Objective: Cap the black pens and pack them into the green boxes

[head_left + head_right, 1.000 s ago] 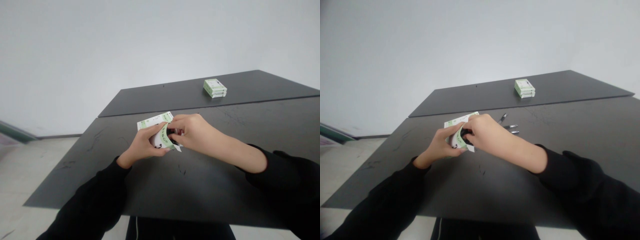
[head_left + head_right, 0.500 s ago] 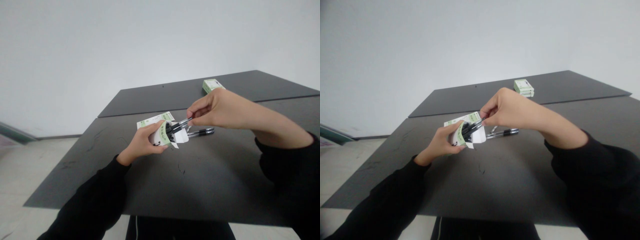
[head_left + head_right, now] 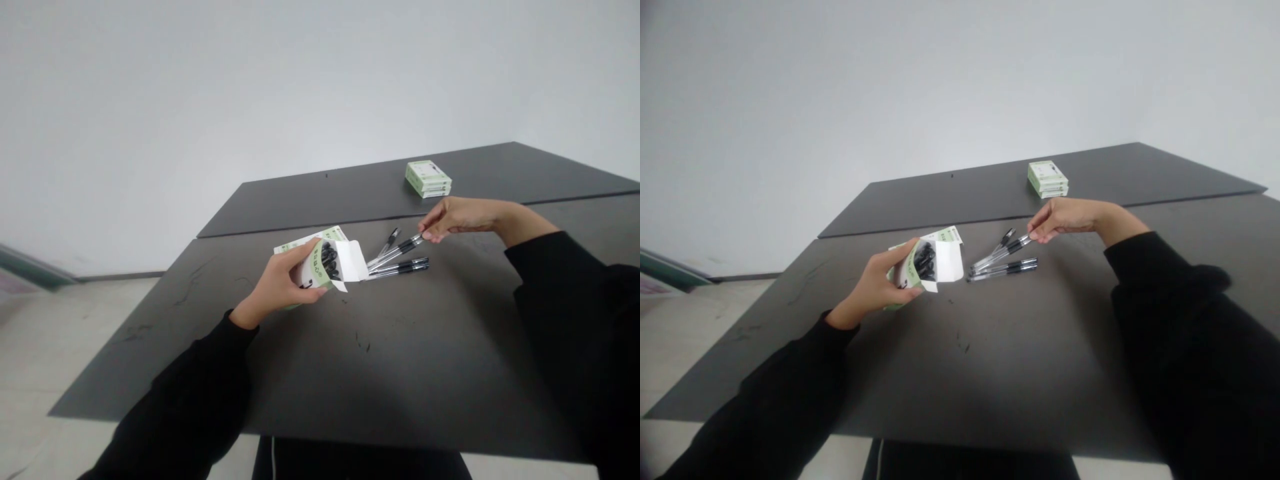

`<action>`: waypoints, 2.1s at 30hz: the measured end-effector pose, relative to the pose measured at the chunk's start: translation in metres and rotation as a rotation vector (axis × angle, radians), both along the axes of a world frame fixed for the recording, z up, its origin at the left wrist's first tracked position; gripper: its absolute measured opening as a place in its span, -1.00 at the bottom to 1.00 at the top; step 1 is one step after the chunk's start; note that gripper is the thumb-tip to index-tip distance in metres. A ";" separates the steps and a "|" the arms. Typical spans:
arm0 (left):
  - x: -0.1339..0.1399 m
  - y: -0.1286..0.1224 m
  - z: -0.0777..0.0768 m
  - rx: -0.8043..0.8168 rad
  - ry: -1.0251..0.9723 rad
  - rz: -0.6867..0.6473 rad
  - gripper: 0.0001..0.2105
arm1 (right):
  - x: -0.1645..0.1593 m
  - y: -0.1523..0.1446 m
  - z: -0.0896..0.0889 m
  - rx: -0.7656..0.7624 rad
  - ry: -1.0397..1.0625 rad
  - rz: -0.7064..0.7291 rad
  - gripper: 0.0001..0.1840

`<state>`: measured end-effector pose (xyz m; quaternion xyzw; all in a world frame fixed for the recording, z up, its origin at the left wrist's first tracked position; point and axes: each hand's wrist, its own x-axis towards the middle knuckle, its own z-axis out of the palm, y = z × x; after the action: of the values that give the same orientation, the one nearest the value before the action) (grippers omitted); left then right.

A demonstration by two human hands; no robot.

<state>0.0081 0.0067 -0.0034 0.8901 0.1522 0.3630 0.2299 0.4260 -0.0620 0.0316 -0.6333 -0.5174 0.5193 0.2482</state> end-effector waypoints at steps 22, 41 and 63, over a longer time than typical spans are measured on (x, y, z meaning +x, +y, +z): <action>0.006 -0.010 0.005 0.081 0.032 -0.075 -0.22 | -0.154 -0.036 0.070 0.814 -0.428 0.179 -0.84; 0.009 -0.011 0.006 0.050 -0.079 -0.077 -0.24 | -0.142 -0.069 0.103 0.879 -0.225 -0.105 -0.85; 0.009 -0.011 0.004 -0.042 -0.098 -0.057 -0.21 | -0.114 -0.034 0.055 0.652 -0.637 0.240 -0.82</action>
<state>0.0172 -0.0045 0.0005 0.8703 0.1228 0.3960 0.2659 0.3125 -0.0955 0.0868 -0.5858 -0.7734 0.1347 0.2012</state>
